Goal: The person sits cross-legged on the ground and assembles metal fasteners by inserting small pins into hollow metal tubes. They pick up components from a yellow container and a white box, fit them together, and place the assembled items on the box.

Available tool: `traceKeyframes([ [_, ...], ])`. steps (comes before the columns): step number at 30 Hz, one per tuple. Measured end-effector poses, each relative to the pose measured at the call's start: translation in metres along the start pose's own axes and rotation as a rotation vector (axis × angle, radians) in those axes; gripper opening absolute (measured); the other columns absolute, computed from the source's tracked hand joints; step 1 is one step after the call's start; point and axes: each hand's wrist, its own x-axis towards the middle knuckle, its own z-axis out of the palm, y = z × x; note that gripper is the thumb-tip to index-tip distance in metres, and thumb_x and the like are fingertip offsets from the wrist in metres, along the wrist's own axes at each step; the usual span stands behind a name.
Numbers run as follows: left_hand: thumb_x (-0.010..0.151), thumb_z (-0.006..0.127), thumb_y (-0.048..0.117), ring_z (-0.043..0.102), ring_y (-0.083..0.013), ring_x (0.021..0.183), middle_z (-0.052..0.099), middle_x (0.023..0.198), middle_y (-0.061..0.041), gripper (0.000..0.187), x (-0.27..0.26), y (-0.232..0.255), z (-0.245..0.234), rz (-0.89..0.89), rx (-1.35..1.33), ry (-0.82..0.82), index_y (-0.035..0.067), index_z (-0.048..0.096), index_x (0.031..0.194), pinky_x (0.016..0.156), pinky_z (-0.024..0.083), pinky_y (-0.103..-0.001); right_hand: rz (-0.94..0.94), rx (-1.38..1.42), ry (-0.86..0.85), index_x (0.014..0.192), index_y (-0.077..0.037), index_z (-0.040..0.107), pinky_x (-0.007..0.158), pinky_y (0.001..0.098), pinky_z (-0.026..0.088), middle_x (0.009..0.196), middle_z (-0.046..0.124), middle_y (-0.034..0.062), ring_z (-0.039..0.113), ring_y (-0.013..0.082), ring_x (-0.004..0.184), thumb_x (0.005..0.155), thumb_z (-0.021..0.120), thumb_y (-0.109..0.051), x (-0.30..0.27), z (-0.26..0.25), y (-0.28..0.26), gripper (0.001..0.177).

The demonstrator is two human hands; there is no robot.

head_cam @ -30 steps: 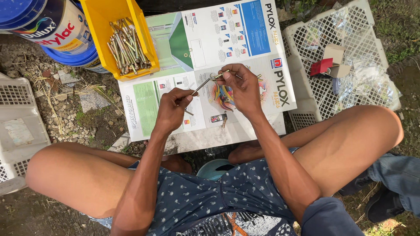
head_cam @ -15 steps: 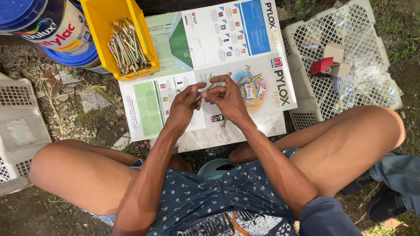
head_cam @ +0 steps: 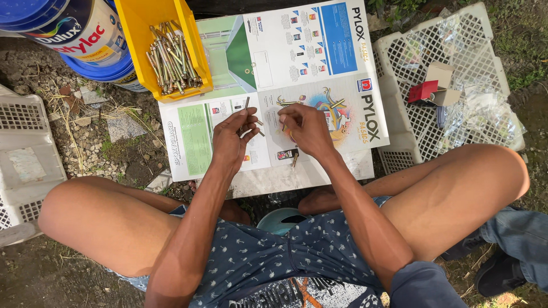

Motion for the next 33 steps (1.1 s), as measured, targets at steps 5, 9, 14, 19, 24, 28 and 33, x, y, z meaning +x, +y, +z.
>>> traceKeyframes([
  [5,0.090,0.062,0.015,0.061,-0.0102,0.067,0.066,0.076,-0.007,0.024,-0.002,0.007,-0.004,0.000,0.035,0.034,0.002,0.070,0.108,0.075,0.059,-0.029,-0.120,-0.525,0.091,0.117,-0.009,0.066,0.083,0.0440,0.052,0.108,0.064,0.0119,0.060,0.0326,0.101,0.090,0.063,-0.006,0.022,-0.005,0.033,0.027],
  [9,0.089,0.062,0.014,0.059,-0.0098,0.063,0.064,0.072,-0.007,0.024,-0.009,0.005,0.003,-0.016,0.073,0.009,0.002,0.071,0.108,0.070,0.059,-0.028,-0.333,-0.681,0.067,0.107,-0.005,0.070,0.087,0.0426,0.049,0.103,0.060,0.0122,0.056,0.0325,0.102,0.088,0.070,-0.011,0.035,0.023,0.070,0.020],
  [14,0.089,0.063,0.014,0.059,-0.0098,0.061,0.063,0.071,-0.006,0.024,-0.011,0.000,0.009,-0.085,0.062,-0.020,0.000,0.070,0.108,0.066,0.059,-0.028,-0.130,-0.264,0.018,0.101,-0.005,0.060,0.071,0.0398,0.048,0.087,0.059,0.0108,0.058,0.0266,0.084,0.095,0.061,-0.016,0.023,0.027,0.059,0.013],
  [19,0.089,0.063,0.014,0.059,-0.0090,0.060,0.063,0.071,-0.007,0.027,-0.012,-0.003,0.015,-0.111,0.070,-0.073,-0.002,0.069,0.110,0.066,0.059,-0.028,0.112,0.679,0.065,0.107,0.001,0.054,0.078,0.0294,0.059,0.091,0.064,0.0118,0.066,0.0177,0.085,0.095,0.062,-0.014,0.010,0.010,0.008,0.020],
  [24,0.089,0.063,0.012,0.060,-0.0098,0.061,0.064,0.073,-0.008,0.025,-0.016,-0.005,0.021,-0.125,0.090,-0.107,-0.004,0.069,0.108,0.066,0.060,-0.029,0.060,0.694,0.125,0.106,0.002,0.055,0.080,0.0304,0.060,0.088,0.065,0.0135,0.068,0.0186,0.084,0.094,0.063,-0.013,0.005,0.005,0.000,0.021],
  [28,0.088,0.064,0.012,0.061,-0.0101,0.061,0.064,0.073,-0.008,0.025,-0.013,-0.009,0.018,-0.125,0.097,-0.106,-0.004,0.069,0.107,0.067,0.060,-0.029,0.043,0.661,0.118,0.106,0.003,0.055,0.081,0.0304,0.060,0.088,0.065,0.0146,0.069,0.0184,0.085,0.095,0.063,-0.014,0.002,0.004,-0.002,0.022],
  [33,0.094,0.058,0.020,0.068,-0.0185,0.070,0.069,0.082,-0.015,0.031,-0.015,-0.005,0.028,-0.167,0.048,-0.120,-0.005,0.069,0.107,0.076,0.061,-0.037,0.090,0.579,0.106,0.103,-0.001,0.059,0.065,0.0254,0.054,0.080,0.065,0.0105,0.062,0.0114,0.072,0.094,0.067,-0.019,0.003,0.002,0.005,0.022],
])
